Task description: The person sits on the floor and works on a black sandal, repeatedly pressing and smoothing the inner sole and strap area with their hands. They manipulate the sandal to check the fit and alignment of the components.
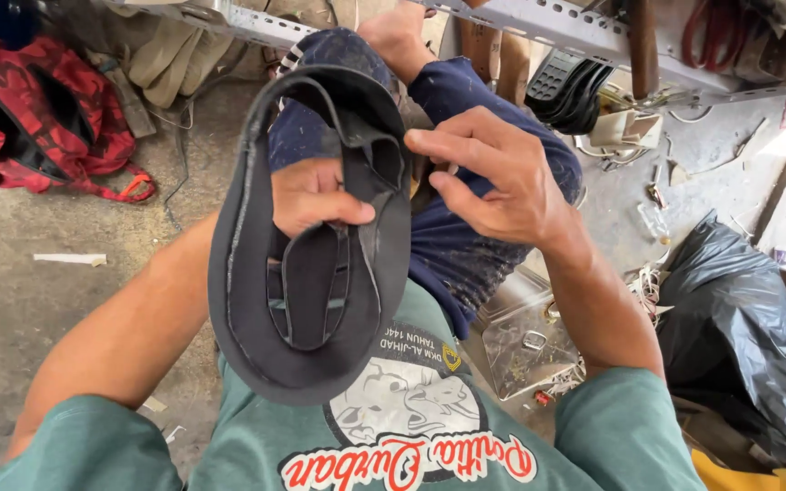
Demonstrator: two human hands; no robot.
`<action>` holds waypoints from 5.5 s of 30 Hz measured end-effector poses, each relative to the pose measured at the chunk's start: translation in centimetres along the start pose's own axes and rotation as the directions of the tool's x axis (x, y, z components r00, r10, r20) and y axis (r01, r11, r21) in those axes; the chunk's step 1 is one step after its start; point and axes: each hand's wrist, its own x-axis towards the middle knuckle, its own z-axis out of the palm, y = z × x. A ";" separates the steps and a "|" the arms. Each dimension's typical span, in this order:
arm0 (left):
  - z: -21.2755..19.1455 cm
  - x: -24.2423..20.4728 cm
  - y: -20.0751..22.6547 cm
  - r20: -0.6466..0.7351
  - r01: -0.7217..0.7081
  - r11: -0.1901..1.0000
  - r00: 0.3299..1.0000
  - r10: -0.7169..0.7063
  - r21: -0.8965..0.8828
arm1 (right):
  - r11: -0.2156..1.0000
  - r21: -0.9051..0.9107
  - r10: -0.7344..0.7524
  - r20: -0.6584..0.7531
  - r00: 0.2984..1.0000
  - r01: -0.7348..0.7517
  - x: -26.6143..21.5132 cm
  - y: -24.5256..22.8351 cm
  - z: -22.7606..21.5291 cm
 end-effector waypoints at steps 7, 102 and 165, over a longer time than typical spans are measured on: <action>1.4 -2.3 0.7 0.085 0.062 0.994 0.994 -0.069 0.087 | 0.984 -0.137 -0.112 0.003 0.994 0.111 -0.6 -0.3 0.1; 3.8 -6.2 -1.7 -0.272 -0.199 0.953 0.953 0.134 -0.230 | 0.933 -0.271 -0.282 -0.139 0.949 0.237 -4.5 -3.6 4.4; 2.9 -4.7 2.6 -0.452 0.002 0.991 0.890 0.058 0.132 | 0.951 -0.255 -0.204 -0.082 0.975 0.178 -3.1 -3.7 5.0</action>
